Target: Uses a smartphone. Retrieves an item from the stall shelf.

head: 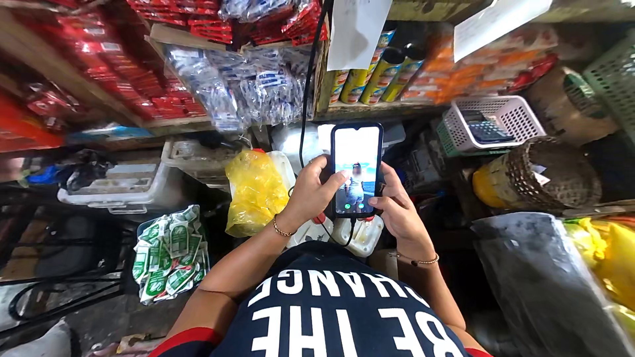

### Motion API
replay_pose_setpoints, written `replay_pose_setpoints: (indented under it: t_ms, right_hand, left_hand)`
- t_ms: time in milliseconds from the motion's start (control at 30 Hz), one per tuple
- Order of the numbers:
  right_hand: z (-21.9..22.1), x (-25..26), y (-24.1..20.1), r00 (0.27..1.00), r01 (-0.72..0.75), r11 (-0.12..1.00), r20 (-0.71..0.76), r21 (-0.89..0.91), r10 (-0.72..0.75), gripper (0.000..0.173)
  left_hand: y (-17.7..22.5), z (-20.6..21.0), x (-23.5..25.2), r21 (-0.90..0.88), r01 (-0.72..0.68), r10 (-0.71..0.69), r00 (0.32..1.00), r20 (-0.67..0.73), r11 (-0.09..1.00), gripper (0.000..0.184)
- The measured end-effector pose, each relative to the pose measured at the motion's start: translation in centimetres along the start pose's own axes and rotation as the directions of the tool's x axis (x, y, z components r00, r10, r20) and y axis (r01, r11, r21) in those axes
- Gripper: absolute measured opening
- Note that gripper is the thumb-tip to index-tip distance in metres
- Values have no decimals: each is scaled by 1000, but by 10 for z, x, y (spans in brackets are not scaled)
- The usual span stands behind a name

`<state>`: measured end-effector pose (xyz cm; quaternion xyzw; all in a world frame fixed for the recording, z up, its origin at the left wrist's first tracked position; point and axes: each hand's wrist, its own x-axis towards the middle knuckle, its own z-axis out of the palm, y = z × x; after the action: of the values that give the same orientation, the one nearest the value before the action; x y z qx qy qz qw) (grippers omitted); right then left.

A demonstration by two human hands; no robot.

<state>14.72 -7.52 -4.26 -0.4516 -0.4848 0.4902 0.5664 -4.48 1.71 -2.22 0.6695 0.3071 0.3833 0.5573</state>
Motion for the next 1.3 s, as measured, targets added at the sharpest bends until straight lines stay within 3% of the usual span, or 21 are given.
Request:
replay_pose_setpoints:
  t_ms: [133, 333, 433, 833, 1300]
  right_hand:
    - [0, -1, 0, 1000, -2, 1000, 2, 6, 2, 73]
    - [8, 0, -3, 998, -51, 982, -31, -184, 46, 107]
    - [10, 1, -2, 994, -81, 970, -85, -230, 63, 104]
    - [4, 3, -1, 1000, -9, 995, 14, -96, 10, 86]
    - [2, 4, 1, 998, -15, 1000, 55, -27, 16, 82]
  left_hand:
    - [2, 0, 1, 12, -8, 8, 1000, 14, 1000, 25]
    - [3, 3, -1, -18, 30, -29, 998, 48, 999, 28]
    - [2, 3, -1, -10, 25, -25, 998, 57, 1000, 31]
    - [-1, -1, 2, -27, 34, -33, 999, 43, 999, 29]
    - [5, -8, 8, -7, 28, -28, 999, 35, 1000, 23]
